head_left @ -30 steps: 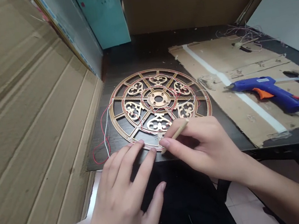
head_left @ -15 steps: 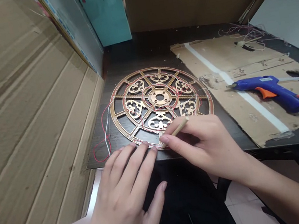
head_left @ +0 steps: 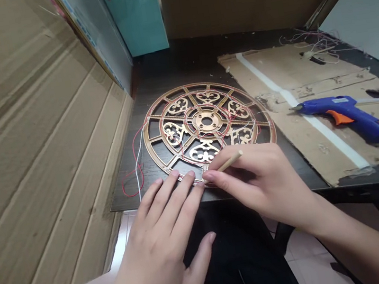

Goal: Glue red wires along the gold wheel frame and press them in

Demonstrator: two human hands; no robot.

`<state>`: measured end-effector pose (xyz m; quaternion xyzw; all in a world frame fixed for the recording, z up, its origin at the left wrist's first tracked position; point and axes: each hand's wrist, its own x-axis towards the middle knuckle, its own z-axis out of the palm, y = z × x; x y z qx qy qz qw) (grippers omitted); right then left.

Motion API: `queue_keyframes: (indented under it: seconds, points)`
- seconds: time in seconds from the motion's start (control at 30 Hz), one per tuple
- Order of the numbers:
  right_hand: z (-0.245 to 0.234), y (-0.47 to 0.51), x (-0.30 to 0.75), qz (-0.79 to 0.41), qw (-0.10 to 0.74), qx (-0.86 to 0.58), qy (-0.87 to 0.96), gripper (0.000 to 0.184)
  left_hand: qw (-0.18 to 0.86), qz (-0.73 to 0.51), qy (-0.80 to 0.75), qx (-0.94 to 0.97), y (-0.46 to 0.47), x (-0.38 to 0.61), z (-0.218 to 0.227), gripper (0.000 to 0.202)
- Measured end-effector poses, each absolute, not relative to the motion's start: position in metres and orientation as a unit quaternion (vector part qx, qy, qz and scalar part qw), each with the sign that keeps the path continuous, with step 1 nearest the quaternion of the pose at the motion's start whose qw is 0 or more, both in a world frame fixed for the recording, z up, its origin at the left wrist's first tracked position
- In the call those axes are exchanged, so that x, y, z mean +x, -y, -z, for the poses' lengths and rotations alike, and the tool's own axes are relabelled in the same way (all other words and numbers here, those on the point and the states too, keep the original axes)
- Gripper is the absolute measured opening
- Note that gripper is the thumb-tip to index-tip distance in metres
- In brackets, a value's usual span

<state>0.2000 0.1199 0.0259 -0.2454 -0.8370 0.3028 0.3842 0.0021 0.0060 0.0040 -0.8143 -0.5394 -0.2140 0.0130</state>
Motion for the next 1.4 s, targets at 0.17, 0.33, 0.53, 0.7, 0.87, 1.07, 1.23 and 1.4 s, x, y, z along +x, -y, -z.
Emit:
queue_keyframes:
  seconds: [0.17,0.33,0.53,0.7,0.87,1.07,1.23,1.4]
  points:
    - [-0.0251,-0.1207,0.1994,-0.284,0.385,-0.241,0.844,0.02,0.01,0.216,0.538,-0.815,-0.0048,0.0029,-0.0046,0.063]
    - [-0.0247,-0.1184,0.201,-0.28,0.395,-0.256,0.837,0.02,0.003,0.227,0.54,-0.811,-0.0058,0.0018,-0.0044,0.061]
    - [-0.0249,-0.1174,0.2021,-0.307,0.387,-0.281,0.823,0.022,-0.008,0.235,0.539,-0.809,-0.0064,0.002,-0.0031,0.06]
    - [-0.0241,-0.118,0.202,-0.294,0.376,-0.28,0.833,0.022,-0.002,0.236,0.533,-0.813,-0.0063,0.0013,-0.0043,0.062]
    - [-0.0253,-0.1197,0.2023,-0.311,0.379,-0.267,0.829,0.019,-0.005,0.234,0.535,-0.812,-0.0049,0.0004,-0.0048,0.061]
    - [-0.0254,-0.1186,0.2037,-0.294,0.383,-0.257,0.837,0.018,-0.005,0.227,0.533,-0.815,-0.004,0.0007,-0.0037,0.062]
    - [-0.026,-0.1176,0.2029,-0.286,0.378,-0.256,0.842,0.016,-0.014,0.226,0.53,-0.817,-0.0048,0.0014,-0.0039,0.062]
    - [-0.0259,-0.1174,0.2024,-0.284,0.372,-0.256,0.846,0.016,-0.021,0.225,0.529,-0.818,-0.0054,0.002,-0.0041,0.064]
